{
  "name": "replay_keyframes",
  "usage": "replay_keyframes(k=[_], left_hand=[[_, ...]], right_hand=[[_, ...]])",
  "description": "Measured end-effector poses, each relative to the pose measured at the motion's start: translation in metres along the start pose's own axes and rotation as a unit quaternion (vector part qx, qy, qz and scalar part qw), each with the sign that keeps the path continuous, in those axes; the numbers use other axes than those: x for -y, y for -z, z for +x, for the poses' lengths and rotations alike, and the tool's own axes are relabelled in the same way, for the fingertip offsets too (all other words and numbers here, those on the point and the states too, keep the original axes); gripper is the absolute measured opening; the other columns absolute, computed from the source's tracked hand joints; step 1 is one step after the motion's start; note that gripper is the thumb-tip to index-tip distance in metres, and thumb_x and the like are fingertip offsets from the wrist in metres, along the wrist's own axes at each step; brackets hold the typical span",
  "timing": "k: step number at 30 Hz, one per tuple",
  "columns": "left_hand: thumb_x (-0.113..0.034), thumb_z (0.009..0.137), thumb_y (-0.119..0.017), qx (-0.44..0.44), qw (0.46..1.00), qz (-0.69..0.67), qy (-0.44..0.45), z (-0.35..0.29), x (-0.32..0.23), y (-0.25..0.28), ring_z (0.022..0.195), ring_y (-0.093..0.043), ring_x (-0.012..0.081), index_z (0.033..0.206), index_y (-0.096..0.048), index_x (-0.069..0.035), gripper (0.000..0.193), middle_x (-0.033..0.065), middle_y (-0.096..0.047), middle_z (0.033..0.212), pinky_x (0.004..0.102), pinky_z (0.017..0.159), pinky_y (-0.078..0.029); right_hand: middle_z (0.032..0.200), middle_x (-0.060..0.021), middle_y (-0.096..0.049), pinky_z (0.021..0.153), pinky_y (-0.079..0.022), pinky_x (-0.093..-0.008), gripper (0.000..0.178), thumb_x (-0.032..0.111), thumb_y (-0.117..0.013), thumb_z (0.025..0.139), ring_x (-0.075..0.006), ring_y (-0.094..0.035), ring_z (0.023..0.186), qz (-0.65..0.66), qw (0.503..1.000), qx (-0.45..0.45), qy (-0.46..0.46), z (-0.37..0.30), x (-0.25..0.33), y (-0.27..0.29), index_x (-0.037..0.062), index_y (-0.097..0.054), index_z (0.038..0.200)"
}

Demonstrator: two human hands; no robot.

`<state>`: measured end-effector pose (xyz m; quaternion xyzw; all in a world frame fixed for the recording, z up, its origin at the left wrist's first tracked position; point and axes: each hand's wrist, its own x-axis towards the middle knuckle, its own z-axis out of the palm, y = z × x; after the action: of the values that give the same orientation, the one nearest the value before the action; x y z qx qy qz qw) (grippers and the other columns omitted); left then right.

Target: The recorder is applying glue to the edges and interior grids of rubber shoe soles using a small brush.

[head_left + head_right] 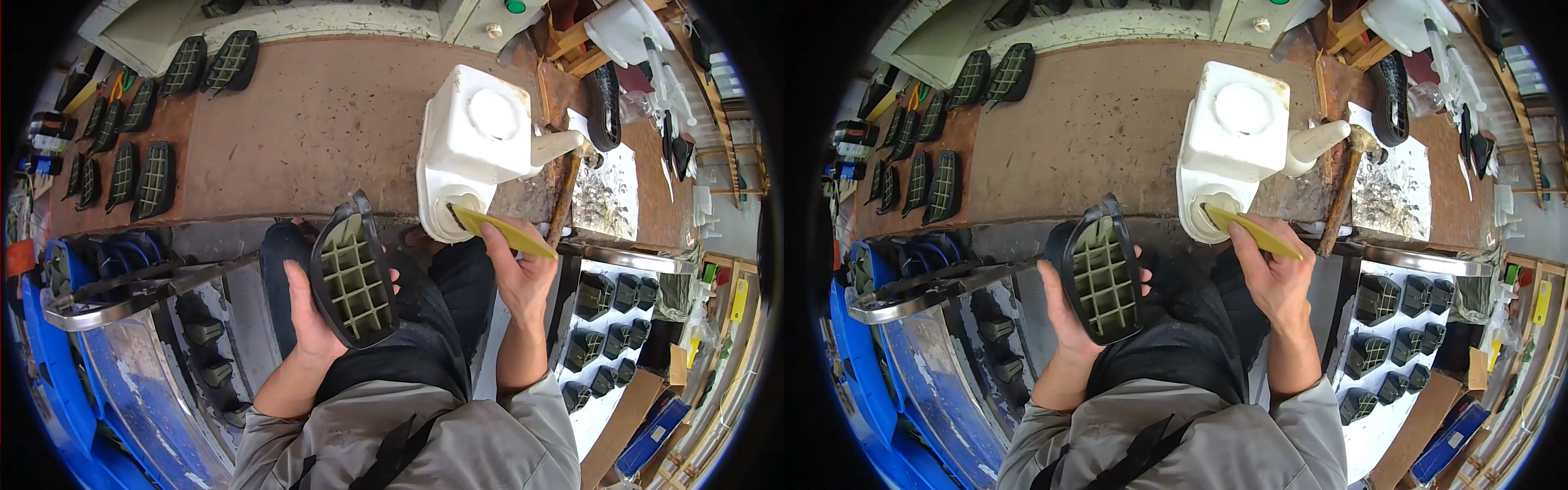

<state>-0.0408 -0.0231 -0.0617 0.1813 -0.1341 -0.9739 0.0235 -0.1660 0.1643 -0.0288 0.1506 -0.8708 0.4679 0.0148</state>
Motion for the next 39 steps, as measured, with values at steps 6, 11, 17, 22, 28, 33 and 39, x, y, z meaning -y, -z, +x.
replay_keyframes(k=[6,11,17,22,28,33,39], left_hand=[[-0.066,0.089,-0.024,-0.018,0.999,-0.024,0.044,0.004,-0.005,0.003,0.099,-0.058,0.0366,0.137,-0.033,0.001,0.083,0.0252,-0.048,0.124,0.0452,0.083,-0.051],[-0.065,0.090,-0.025,-0.004,0.998,-0.040,0.054,0.001,-0.004,-0.012,0.098,-0.058,0.0374,0.137,-0.031,0.001,0.082,0.0267,-0.045,0.126,0.0458,0.082,-0.052],[-0.070,0.086,-0.027,0.035,0.987,-0.051,0.151,-0.011,-0.001,-0.031,0.099,-0.058,0.0377,0.136,-0.034,0.000,0.087,0.0262,-0.046,0.126,0.0472,0.083,-0.051],[-0.069,0.087,-0.024,0.046,0.983,-0.037,0.176,-0.031,-0.001,-0.058,0.109,-0.055,0.0281,0.136,-0.038,-0.003,0.083,0.0165,-0.051,0.126,0.0420,0.092,-0.045],[-0.071,0.087,-0.014,0.107,0.979,0.016,0.172,-0.045,0.004,-0.063,0.122,-0.046,0.0201,0.141,-0.030,-0.005,0.086,0.0102,-0.045,0.135,0.0359,0.103,-0.036],[-0.070,0.087,-0.012,0.156,0.969,0.006,0.192,-0.049,0.010,-0.063,0.124,-0.044,0.0227,0.142,-0.027,-0.006,0.085,0.0116,-0.041,0.138,0.0389,0.104,-0.034],[-0.065,0.089,-0.029,0.041,0.979,0.138,0.141,-0.059,0.016,-0.074,0.122,-0.045,0.0219,0.141,-0.021,-0.001,0.083,0.0126,-0.043,0.136,0.0367,0.104,-0.034]], right_hand=[[0.082,-0.0122,-0.066,0.065,-0.050,-0.0280,0.015,-0.001,-0.069,0.075,-0.0223,-0.064,0.071,0.007,0.989,0.071,0.131,0.001,-0.003,0.002,-0.0025,-0.067,0.090],[0.081,-0.0122,-0.066,0.065,-0.049,-0.0284,0.011,0.001,-0.068,0.077,-0.0219,-0.064,0.071,-0.014,0.992,0.103,0.066,0.007,0.009,0.010,-0.0026,-0.067,0.088],[0.066,-0.0117,-0.064,0.050,-0.041,-0.0263,0.018,0.008,-0.073,0.070,-0.0176,-0.055,0.051,0.294,0.953,0.031,0.073,-0.009,0.025,0.038,-0.0059,-0.065,0.079],[0.065,-0.0116,-0.065,0.046,-0.040,-0.0260,0.022,0.008,-0.075,0.069,-0.0191,-0.062,0.054,0.277,0.918,0.036,0.283,-0.010,0.054,0.008,-0.0059,-0.065,0.083],[0.069,-0.0135,-0.066,0.046,-0.041,-0.0259,0.022,0.005,-0.075,0.069,-0.0193,-0.062,0.054,0.205,0.921,0.015,0.332,-0.013,0.055,0.020,-0.0055,-0.065,0.086],[0.069,-0.0136,-0.065,0.047,-0.043,-0.0260,0.020,0.003,-0.073,0.070,-0.0197,-0.060,0.052,0.198,0.925,-0.025,0.323,-0.014,0.051,0.037,-0.0054,-0.063,0.084],[0.078,-0.0153,-0.067,0.053,-0.045,-0.0265,0.015,0.007,-0.071,0.075,-0.0166,-0.058,0.059,0.364,0.909,-0.063,0.192,-0.020,0.056,0.061,-0.0032,-0.065,0.084]])
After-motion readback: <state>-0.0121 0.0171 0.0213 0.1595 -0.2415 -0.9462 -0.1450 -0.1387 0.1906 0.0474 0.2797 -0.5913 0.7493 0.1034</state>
